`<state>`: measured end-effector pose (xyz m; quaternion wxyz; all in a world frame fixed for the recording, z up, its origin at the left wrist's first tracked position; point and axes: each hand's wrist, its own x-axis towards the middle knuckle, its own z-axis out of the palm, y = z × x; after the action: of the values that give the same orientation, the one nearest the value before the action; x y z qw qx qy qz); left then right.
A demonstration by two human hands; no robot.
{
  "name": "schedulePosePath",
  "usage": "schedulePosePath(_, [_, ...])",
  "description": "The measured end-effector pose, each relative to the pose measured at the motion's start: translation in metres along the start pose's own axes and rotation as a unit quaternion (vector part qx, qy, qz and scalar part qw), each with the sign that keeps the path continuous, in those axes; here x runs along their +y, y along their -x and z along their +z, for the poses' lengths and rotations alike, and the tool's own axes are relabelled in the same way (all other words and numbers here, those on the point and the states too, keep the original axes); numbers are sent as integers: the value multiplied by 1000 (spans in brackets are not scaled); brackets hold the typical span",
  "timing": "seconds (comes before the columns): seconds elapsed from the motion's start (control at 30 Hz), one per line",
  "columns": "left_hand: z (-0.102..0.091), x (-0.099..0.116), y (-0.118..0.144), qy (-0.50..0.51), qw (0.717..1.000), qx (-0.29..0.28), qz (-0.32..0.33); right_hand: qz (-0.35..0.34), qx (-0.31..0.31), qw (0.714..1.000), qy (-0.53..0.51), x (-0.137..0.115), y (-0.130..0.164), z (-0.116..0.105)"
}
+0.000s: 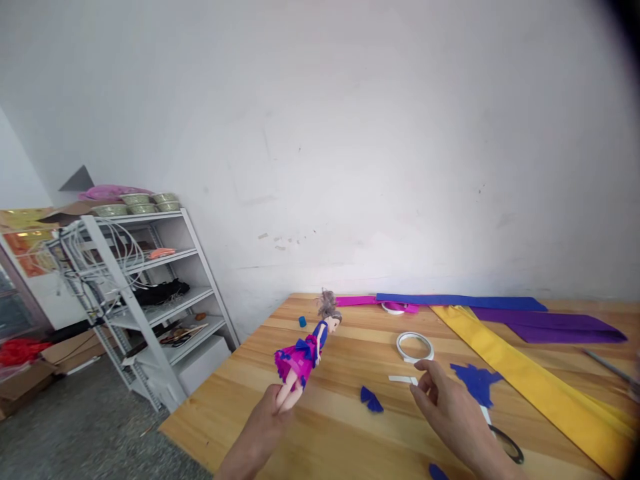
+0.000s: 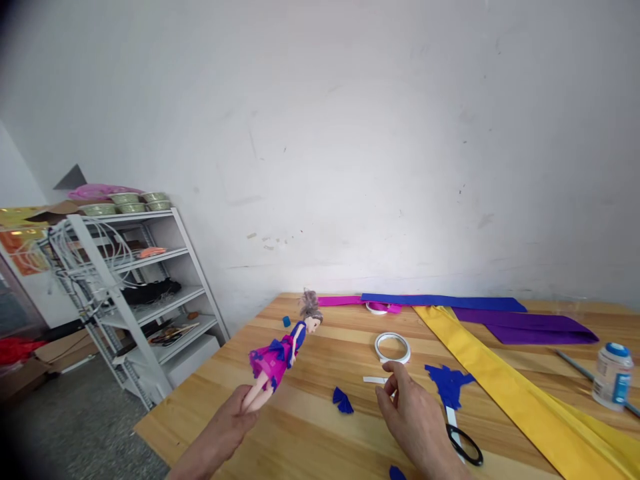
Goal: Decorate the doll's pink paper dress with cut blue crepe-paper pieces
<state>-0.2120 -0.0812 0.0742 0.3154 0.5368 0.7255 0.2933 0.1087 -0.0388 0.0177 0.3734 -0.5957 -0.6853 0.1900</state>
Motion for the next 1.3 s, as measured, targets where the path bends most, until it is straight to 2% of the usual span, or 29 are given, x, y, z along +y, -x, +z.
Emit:
schedulePosePath(0.27, [-6, -18, -1, 179, 983, -18, -15, 3, -18, 1000, 19, 6, 1, 5])
schedulePosePath(0.53, [-15, -11, 3, 226, 974, 6, 1, -8, -21, 1000, 5, 13, -1, 12])
schedulePosePath(0.7, [-20, -6, 9, 287, 956, -44, -33, -5, -20, 1000, 9, 12, 0, 14])
schedulePosePath(0.87, [-23, -13, 6, 348, 930, -100, -56, -14, -20, 1000, 13, 11, 0, 14])
schedulePosePath(1.07, [-14, -26, 0, 375, 921, -78, -71, -7, -22, 1000, 17, 16, 0, 16])
schedulePosePath(1.17, [-12, -28, 1, 378, 921, -79, -63, 3, -44, 999, 14, 14, 0, 18])
schedulePosePath(1.3, [-15, -22, 8, 402, 910, -95, -36, -19, -68, 997, 5, -6, -10, 24])
